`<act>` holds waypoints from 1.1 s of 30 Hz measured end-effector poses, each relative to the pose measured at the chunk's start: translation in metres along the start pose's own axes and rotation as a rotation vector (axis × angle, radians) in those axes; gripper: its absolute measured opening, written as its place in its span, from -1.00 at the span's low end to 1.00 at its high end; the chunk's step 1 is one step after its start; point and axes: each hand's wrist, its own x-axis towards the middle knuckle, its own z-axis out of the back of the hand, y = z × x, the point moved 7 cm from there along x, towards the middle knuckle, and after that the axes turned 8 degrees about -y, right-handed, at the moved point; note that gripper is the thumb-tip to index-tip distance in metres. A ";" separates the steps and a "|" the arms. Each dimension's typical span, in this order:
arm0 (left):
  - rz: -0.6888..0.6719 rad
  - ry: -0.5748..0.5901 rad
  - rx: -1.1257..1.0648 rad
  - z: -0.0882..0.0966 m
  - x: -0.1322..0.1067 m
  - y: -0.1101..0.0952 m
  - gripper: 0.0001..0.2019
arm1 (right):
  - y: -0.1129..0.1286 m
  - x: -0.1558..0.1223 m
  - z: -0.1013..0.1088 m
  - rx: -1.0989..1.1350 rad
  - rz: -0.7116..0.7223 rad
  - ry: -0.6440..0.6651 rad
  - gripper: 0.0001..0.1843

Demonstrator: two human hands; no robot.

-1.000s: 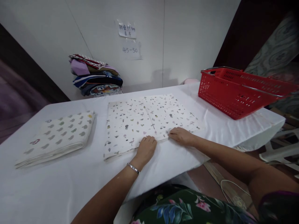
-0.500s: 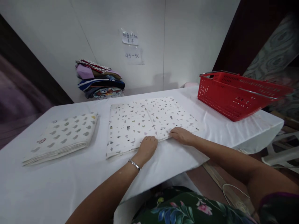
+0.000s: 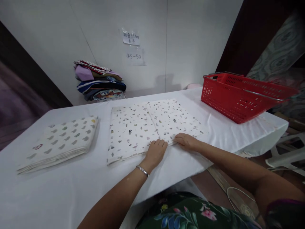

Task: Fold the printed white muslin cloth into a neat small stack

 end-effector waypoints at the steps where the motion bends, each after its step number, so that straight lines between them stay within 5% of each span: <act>1: -0.011 -0.010 -0.005 -0.001 0.004 -0.004 -0.87 | -0.002 0.001 0.001 0.016 -0.022 -0.003 -0.67; 10: -0.038 -0.059 -0.021 -0.024 0.030 -0.022 -0.86 | -0.007 -0.002 0.000 0.019 -0.225 0.005 -0.74; 17: -0.018 -0.063 -0.082 -0.026 0.029 -0.017 -0.84 | -0.006 -0.022 0.003 -0.077 -0.196 -0.090 -0.75; 33: 0.018 -0.065 -0.104 -0.024 0.029 -0.015 -0.77 | -0.073 -0.092 0.049 -0.234 -0.284 -0.183 -0.73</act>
